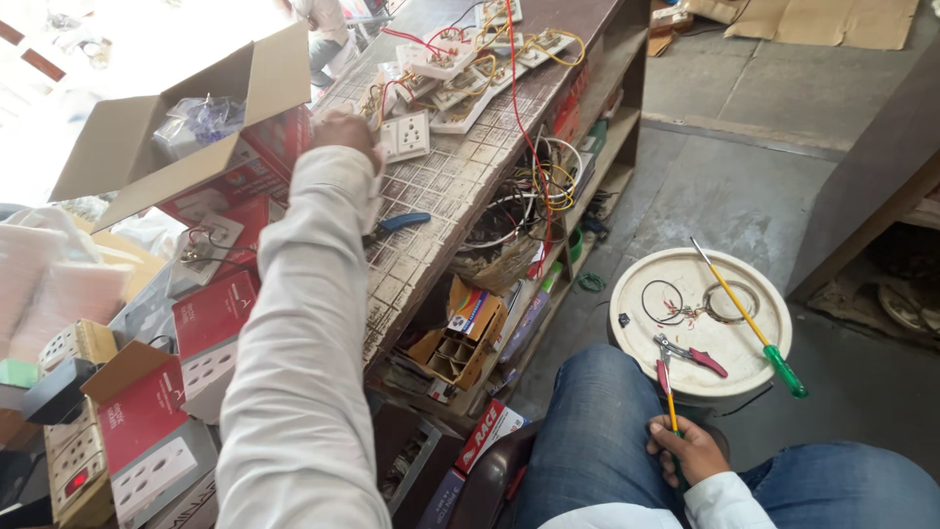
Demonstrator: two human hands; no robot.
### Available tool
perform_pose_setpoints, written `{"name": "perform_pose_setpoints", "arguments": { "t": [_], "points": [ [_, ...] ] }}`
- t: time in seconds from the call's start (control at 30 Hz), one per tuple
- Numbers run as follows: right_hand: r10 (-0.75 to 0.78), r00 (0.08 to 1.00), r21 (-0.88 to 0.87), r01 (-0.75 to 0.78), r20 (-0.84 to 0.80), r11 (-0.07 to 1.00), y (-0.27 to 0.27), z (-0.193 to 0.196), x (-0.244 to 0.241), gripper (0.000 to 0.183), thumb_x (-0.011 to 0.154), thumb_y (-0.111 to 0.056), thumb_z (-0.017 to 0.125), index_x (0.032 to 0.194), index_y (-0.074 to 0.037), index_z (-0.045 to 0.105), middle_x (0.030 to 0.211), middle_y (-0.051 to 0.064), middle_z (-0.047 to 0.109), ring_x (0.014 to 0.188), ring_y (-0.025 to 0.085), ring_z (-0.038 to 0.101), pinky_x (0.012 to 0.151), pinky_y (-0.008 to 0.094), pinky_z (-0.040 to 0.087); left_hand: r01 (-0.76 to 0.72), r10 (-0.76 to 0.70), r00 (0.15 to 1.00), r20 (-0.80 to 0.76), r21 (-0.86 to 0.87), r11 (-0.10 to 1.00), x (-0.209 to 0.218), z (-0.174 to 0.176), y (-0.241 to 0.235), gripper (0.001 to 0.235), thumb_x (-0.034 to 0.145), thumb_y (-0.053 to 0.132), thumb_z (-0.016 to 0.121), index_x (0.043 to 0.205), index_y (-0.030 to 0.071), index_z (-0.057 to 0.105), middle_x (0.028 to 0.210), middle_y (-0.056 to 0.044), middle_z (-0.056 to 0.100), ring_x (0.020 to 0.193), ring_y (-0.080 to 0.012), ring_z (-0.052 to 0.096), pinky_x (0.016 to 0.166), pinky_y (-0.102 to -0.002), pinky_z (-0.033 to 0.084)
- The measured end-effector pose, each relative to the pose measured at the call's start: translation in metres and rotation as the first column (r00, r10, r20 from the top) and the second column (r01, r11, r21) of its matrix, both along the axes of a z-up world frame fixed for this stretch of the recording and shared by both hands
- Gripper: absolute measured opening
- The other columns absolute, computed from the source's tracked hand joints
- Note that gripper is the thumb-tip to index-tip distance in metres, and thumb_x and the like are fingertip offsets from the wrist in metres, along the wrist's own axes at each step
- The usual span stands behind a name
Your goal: The person sits and wires a white electrical switch plate using red wires. They use a screwdriver to tighten terminal screws and pliers to strip and cut wire ends. The person handles multiple switch plates, placing completed ones on a nearby table.
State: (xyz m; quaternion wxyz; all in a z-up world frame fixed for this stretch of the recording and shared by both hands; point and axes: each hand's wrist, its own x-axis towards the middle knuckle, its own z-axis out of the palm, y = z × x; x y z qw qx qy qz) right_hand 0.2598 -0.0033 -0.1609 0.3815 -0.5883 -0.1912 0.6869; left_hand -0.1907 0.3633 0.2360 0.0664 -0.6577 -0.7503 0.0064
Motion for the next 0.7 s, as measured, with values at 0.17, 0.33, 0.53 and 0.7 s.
{"name": "perform_pose_setpoints", "arguments": {
  "t": [0.17, 0.33, 0.53, 0.7],
  "points": [
    [0.046, 0.998, -0.008, -0.046, 0.038, 0.999, 0.007, -0.001, -0.007, 0.023, 0.089, -0.019, 0.071, 0.105, -0.002, 0.066, 0.067, 0.008, 0.059, 0.043, 0.015, 0.046, 0.035, 0.033, 0.036, -0.031, 0.031, 1.000, -0.002, 0.147, 0.989, -0.023, 0.005, 0.021, 0.019, 0.086, 0.014, 0.076, 0.104, 0.009, 0.078, 0.113, -0.019, 0.074, 0.109, -0.0349, 0.072, 0.093, -0.045, 0.057],
    [0.028, 0.999, -0.019, -0.027, 0.036, 0.999, 0.003, -0.004, -0.003, 0.024, 0.089, -0.019, 0.070, 0.106, -0.002, 0.067, 0.067, 0.009, 0.059, 0.041, 0.015, 0.046, 0.035, 0.033, 0.035, 0.051, -0.052, 0.980, 0.192, 0.010, 0.999, 0.054, 0.009, 0.007, 0.069, 0.081, 0.042, 0.084, 0.137, 0.015, 0.053, 0.137, -0.020, 0.056, 0.121, -0.0375, 0.058, 0.103, -0.044, 0.047],
    [0.002, 0.999, -0.034, 0.000, 0.040, 0.999, 0.000, -0.013, 0.005, 0.025, 0.090, -0.020, 0.070, 0.107, -0.002, 0.067, 0.066, 0.010, 0.060, 0.040, 0.016, 0.046, 0.034, 0.034, 0.035, -0.011, 0.032, 0.986, 0.163, -0.126, 0.992, 0.078, 0.028, -0.008, 0.053, 0.098, 0.045, 0.062, 0.147, 0.028, 0.060, 0.143, -0.015, 0.063, 0.128, -0.0353, 0.063, 0.111, -0.048, 0.047],
    [0.044, 0.998, -0.062, -0.042, 0.045, 0.997, 0.005, -0.021, -0.001, 0.022, 0.091, -0.022, 0.070, 0.101, -0.003, 0.066, 0.063, 0.008, 0.057, 0.039, 0.017, 0.044, 0.033, 0.034, 0.034, -0.188, 0.219, 0.970, 0.101, -0.252, 0.949, 0.054, 0.058, 0.020, 0.071, 0.085, 0.054, 0.078, 0.140, 0.009, 0.069, 0.141, -0.016, 0.065, 0.132, -0.0335, 0.063, 0.113, -0.046, 0.049]
  ]
}}
